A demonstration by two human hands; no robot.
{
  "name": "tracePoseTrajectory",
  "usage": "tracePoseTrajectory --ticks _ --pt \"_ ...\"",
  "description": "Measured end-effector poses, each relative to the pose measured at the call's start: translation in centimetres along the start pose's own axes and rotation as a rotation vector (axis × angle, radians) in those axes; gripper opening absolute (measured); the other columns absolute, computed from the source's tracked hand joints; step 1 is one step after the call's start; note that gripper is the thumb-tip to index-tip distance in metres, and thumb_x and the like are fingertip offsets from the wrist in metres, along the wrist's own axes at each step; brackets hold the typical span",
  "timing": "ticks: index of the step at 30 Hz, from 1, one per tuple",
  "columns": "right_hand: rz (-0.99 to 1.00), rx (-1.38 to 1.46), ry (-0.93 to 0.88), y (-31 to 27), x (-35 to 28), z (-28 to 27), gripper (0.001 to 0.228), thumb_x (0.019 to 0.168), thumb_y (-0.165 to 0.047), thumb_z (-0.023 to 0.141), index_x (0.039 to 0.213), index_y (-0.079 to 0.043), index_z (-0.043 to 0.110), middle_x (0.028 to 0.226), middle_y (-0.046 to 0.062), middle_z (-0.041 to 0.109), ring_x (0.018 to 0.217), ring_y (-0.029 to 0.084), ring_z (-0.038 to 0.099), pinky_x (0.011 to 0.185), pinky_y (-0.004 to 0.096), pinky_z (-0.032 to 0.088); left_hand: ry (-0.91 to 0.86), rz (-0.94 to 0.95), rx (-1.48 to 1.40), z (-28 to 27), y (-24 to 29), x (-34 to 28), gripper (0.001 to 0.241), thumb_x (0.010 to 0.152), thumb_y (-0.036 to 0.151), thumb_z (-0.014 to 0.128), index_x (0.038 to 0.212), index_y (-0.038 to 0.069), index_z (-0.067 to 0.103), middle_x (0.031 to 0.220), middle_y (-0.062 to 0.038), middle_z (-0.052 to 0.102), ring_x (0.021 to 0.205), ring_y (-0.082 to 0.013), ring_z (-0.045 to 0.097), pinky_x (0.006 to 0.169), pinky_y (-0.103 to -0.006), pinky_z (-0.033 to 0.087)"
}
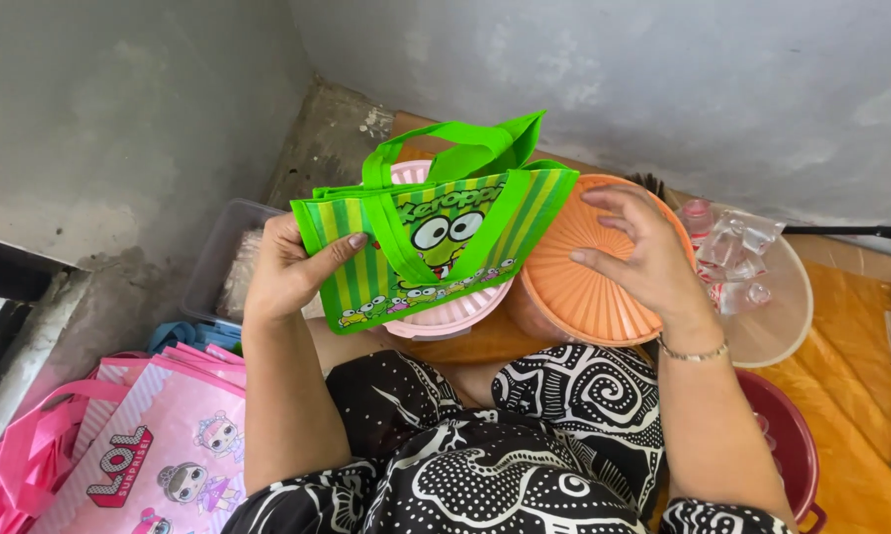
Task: Packing snacks and small containers into a green gift bag and dusting it.
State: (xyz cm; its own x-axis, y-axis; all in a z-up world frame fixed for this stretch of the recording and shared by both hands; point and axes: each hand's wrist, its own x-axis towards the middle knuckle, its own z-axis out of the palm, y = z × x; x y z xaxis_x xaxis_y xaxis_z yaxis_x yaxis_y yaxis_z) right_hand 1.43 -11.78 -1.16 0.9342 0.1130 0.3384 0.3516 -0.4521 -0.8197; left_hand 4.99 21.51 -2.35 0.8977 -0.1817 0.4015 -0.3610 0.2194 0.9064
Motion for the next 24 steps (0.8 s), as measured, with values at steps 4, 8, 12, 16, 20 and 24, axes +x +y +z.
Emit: tracePoseTrajectory --ticks 4,8,12,16,20,24 --pt "-0.004 0.179 -0.166 -0.4 5.0 1.4 0.088 0.059 0.0 0.074 0.131 -0.006 0.022 0.126 0.019 0.031 0.115 0.031 0.035 0.091 0.043 0.033 -0.026 -0.01 -0.017 -0.5 -0.5 -0.2 0.004 0.07 -0.003 0.065 0.073 -0.001 0.063 0.052 -0.014 0.058 0.046 -0.019 0.058 0.043 -0.0261 0.048" --pt "-0.05 0.221 -0.291 -0.7 8.0 2.2 0.1 0.057 0.005 0.074 0.135 -0.011 0.014 0.125 0.022 0.032 0.119 0.038 0.032 0.095 0.048 0.029 -0.028 -0.034 -0.025 -0.7 -0.5 -0.1 0.004 0.07 -0.003 0.064 0.073 -0.001 0.063 0.053 -0.014 0.059 0.046 -0.0198 0.059 0.043 -0.0276 0.048" --pt "-0.088 0.228 -0.305 -1.0 9.7 3.1 0.052 0.06 0.001 0.072 0.106 -0.004 0.048 0.115 0.015 0.048 0.111 0.025 0.042 0.093 0.037 0.033 -0.027 0.005 -0.042 -0.5 0.6 0.4 0.002 0.071 -0.003 0.063 0.072 -0.002 0.062 0.052 -0.013 0.058 0.047 -0.0177 0.058 0.043 -0.0268 0.048" --pt "0.057 0.253 -0.111 1.4 9.5 3.9 0.02 0.068 0.001 0.072 0.082 -0.002 0.058 0.073 0.003 0.059 0.068 0.007 0.056 0.064 0.017 0.046 0.053 0.067 -0.048 0.0 1.0 0.7 0.003 0.073 -0.004 0.062 0.07 -0.002 0.062 0.05 -0.011 0.056 0.045 -0.0141 0.055 0.043 -0.0238 0.046" --pt "-0.073 0.054 0.021 -2.9 8.3 3.1 0.019 0.069 -0.002 0.078 0.08 -0.005 0.063 0.066 0.001 0.056 0.063 0.004 0.05 0.063 0.016 0.043 0.125 0.199 0.054 -1.0 -0.1 0.7 0.004 0.073 -0.006 0.063 0.07 -0.004 0.063 0.048 -0.011 0.054 0.045 -0.0127 0.054 0.043 -0.0239 0.045" --pt "-0.273 -0.084 0.111 -6.2 6.4 1.8 0.016 0.08 0.008 0.072 0.086 0.004 0.058 0.08 0.011 0.054 0.072 0.015 0.048 0.065 0.023 0.039 0.203 0.258 0.223 0.3 2.3 0.1 0.012 0.083 0.005 0.058 0.071 0.002 0.055 0.065 0.004 0.046 0.059 -0.0067 0.042 0.051 -0.0215 0.037"
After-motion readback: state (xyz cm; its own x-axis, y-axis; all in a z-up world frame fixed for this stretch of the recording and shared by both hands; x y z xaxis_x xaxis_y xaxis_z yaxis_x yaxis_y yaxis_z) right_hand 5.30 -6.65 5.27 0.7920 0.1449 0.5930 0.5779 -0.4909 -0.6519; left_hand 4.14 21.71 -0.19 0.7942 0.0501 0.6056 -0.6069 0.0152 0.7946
